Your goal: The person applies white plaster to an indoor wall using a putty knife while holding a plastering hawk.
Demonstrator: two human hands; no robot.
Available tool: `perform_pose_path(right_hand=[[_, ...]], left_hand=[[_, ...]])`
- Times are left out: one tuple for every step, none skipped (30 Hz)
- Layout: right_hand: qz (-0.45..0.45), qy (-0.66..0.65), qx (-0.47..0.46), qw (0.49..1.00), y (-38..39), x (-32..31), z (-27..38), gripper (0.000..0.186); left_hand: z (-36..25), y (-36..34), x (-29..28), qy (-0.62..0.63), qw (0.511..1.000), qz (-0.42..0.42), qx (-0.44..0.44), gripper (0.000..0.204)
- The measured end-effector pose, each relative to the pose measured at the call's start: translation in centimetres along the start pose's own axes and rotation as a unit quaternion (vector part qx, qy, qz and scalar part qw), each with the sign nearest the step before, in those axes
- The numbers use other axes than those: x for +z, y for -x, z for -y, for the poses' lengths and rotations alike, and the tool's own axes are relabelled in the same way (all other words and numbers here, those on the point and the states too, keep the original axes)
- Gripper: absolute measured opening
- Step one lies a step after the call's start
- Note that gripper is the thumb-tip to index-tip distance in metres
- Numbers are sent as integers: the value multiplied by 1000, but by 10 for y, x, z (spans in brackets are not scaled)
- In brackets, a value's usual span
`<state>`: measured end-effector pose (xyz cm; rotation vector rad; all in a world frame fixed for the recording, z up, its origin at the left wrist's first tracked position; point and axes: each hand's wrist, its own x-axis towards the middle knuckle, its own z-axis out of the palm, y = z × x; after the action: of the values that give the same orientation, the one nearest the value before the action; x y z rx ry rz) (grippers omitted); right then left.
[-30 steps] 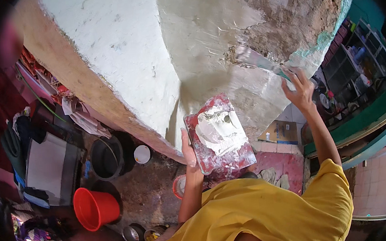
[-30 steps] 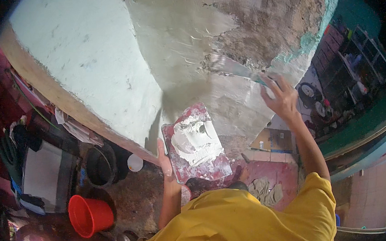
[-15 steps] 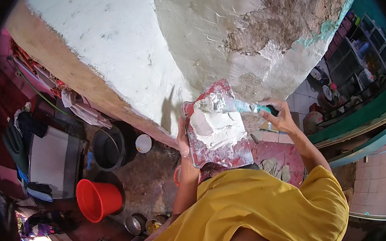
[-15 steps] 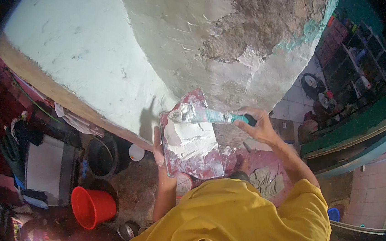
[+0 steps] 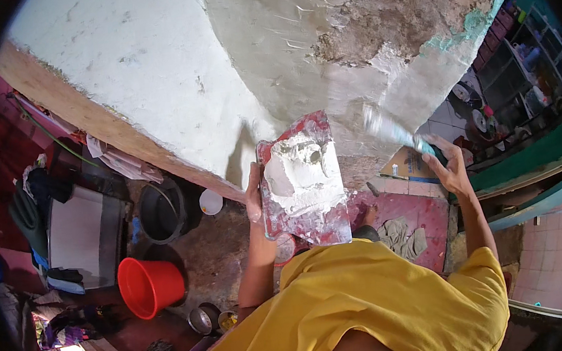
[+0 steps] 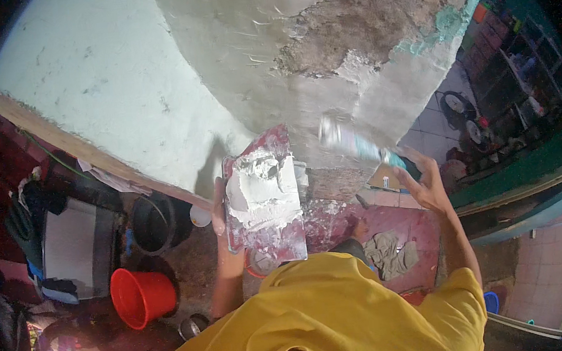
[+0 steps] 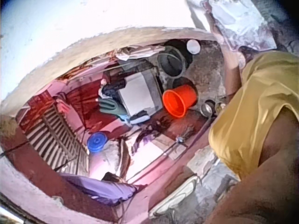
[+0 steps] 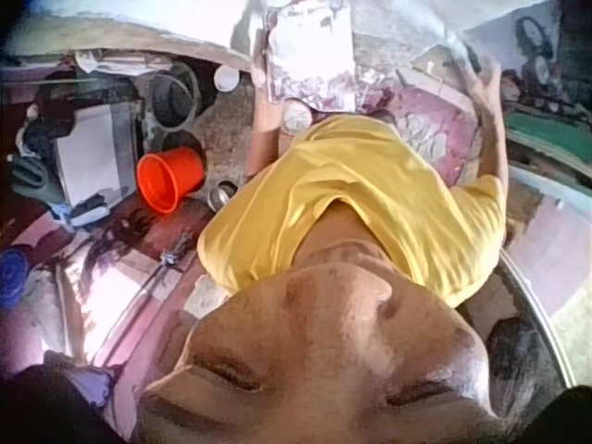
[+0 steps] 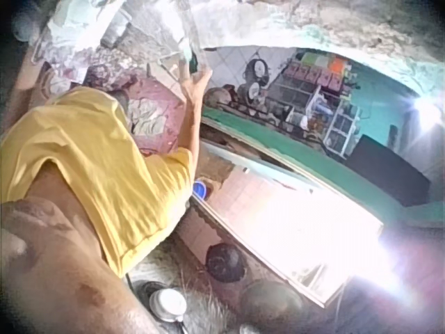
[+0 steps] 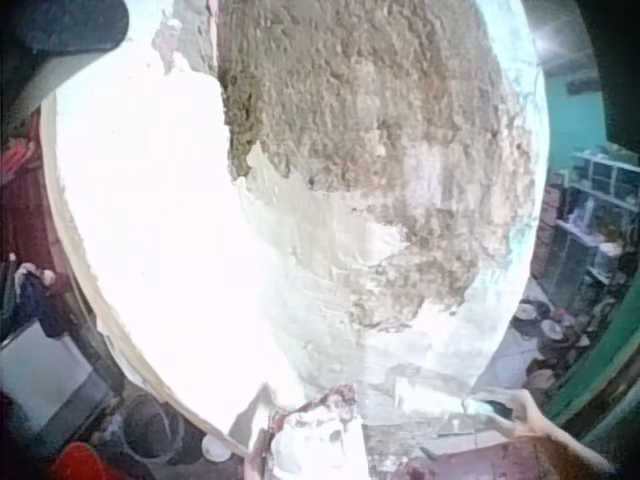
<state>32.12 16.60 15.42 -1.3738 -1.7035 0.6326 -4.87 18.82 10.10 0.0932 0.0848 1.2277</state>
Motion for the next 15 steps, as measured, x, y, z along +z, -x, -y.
perform_pose_path(right_hand=[[-5,-56,33,998,1,10,-3,33],[-16,-110,66,992,3,24,-14,34],[-22,-162,94,982,-1,36,-17,35],[-33,-222,115,968,-5,57,-2,33],[-41,-283,135,949,-9,80,12,31],[1,-326,117,938,-15,91,11,30],[48,-369,100,923,-21,101,9,30],[28,-350,77,933,-23,110,16,28],[9,-331,54,942,-24,118,22,27],[-10,-312,30,950,-25,123,26,25],[-18,-254,9,967,-25,124,22,22],[-26,-196,-13,980,-23,123,13,19],[-34,-137,-36,989,-21,121,7,16],[-29,-129,-27,991,-16,117,6,14],[-22,-117,-27,993,-10,112,1,14]], left_hand=[[0,2,4,-4,1000,-8,0,51],[3,2,10,-8,1000,-11,-5,51],[6,3,13,-10,1000,-14,-3,51],[8,1,12,-17,1000,-13,-13,51],[11,-1,15,5,1000,14,-16,51],[15,-1,20,28,999,37,-16,51],[18,3,24,51,997,58,-13,51],[24,7,26,-111,991,20,66,51],[24,6,23,-84,995,14,52,51],[22,2,18,-57,998,9,38,51],[21,-1,16,-29,999,5,24,50],[20,-1,22,-9,1000,11,11,50],[18,2,20,-13,1000,13,21,50],[17,3,17,-16,999,15,28,50],[15,3,14,-17,999,17,35,50]])
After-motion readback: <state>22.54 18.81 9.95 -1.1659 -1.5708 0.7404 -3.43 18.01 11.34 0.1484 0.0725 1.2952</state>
